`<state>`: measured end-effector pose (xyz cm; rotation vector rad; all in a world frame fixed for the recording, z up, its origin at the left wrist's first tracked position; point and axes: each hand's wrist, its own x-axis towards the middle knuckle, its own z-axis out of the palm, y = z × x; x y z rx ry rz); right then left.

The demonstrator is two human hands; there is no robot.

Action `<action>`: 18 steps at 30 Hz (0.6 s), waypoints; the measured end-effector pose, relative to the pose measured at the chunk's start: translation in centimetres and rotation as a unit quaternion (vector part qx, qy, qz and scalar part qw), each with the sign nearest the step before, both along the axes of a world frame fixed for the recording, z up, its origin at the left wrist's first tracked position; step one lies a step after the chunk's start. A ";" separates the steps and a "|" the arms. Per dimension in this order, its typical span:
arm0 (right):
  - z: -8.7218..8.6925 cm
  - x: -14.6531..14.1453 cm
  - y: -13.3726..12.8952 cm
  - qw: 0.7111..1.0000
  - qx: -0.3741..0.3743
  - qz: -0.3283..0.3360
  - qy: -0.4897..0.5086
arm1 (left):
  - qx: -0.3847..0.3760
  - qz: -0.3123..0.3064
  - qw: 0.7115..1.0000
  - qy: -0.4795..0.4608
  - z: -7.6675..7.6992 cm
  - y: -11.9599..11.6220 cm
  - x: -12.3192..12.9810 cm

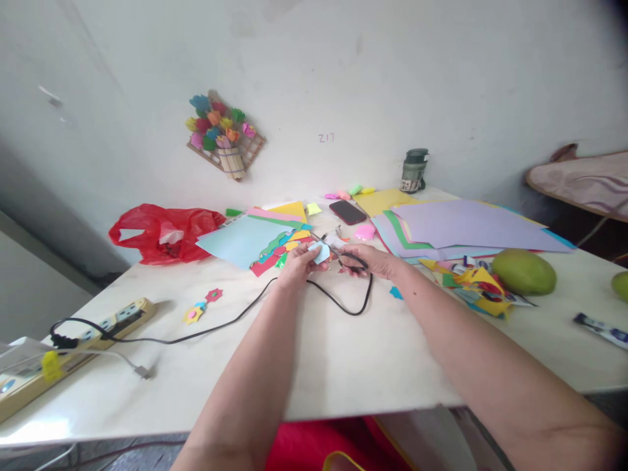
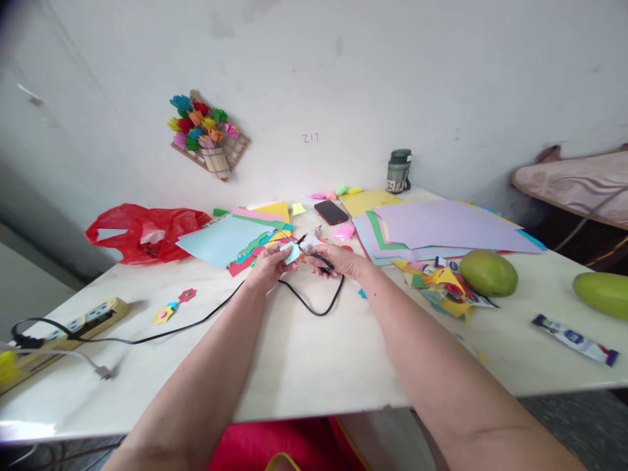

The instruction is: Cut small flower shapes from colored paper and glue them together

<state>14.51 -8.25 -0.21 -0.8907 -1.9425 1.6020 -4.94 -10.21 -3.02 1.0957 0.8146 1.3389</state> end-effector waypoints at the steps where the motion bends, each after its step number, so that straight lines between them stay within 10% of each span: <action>1: 0.1 0.0 -0.1 1.000 0.001 -0.001 -0.001 | 0.002 0.000 1.000 -0.001 0.0 0.0 0.0; 18: 0.3 -0.3 -0.3 1.000 0.003 -0.011 0.002 | 0.004 -0.009 1.000 0.010 0.0 -0.1 0.0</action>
